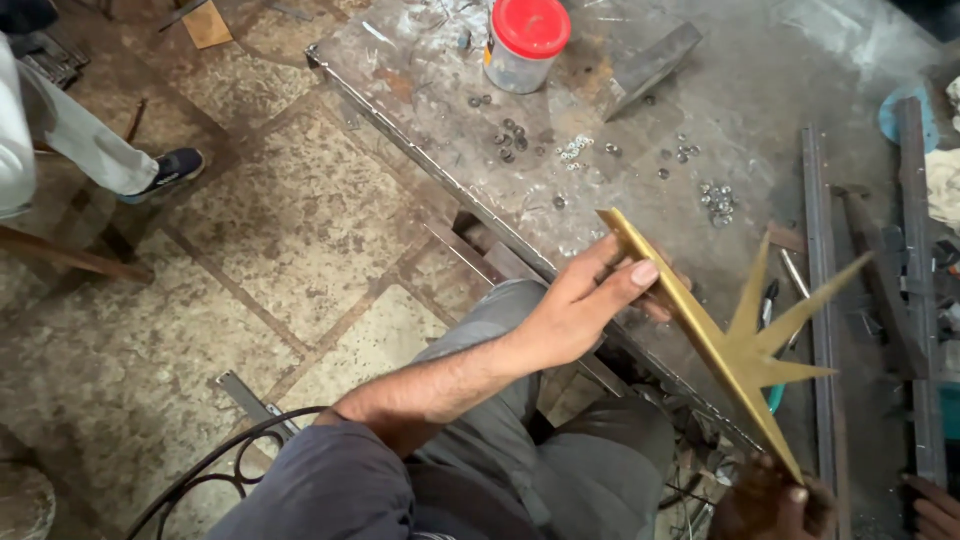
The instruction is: Measure, mark, and hammer a decorative metal star piece as part of a manufacturing process.
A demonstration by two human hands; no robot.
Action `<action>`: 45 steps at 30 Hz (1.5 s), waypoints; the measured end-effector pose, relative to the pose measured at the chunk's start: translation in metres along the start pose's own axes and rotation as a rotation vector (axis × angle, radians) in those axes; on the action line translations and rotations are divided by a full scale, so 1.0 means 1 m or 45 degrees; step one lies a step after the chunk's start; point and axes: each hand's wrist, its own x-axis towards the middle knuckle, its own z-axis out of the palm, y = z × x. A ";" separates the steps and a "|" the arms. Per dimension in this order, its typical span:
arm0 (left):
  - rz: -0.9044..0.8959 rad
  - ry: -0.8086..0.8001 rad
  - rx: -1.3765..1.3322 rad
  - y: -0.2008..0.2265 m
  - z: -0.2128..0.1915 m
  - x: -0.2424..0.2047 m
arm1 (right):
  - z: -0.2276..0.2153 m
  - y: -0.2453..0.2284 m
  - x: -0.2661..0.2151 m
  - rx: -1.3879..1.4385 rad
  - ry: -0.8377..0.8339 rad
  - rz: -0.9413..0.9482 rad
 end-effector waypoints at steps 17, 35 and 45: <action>0.708 -0.441 0.739 0.018 0.147 -0.020 | 0.106 0.018 0.168 1.371 -0.719 -0.050; 0.661 -0.514 0.748 0.015 0.139 -0.023 | 0.072 0.062 0.181 1.055 -0.231 -0.022; 0.679 -0.491 0.731 0.004 0.142 -0.025 | 0.078 0.058 0.178 1.305 -0.497 -0.097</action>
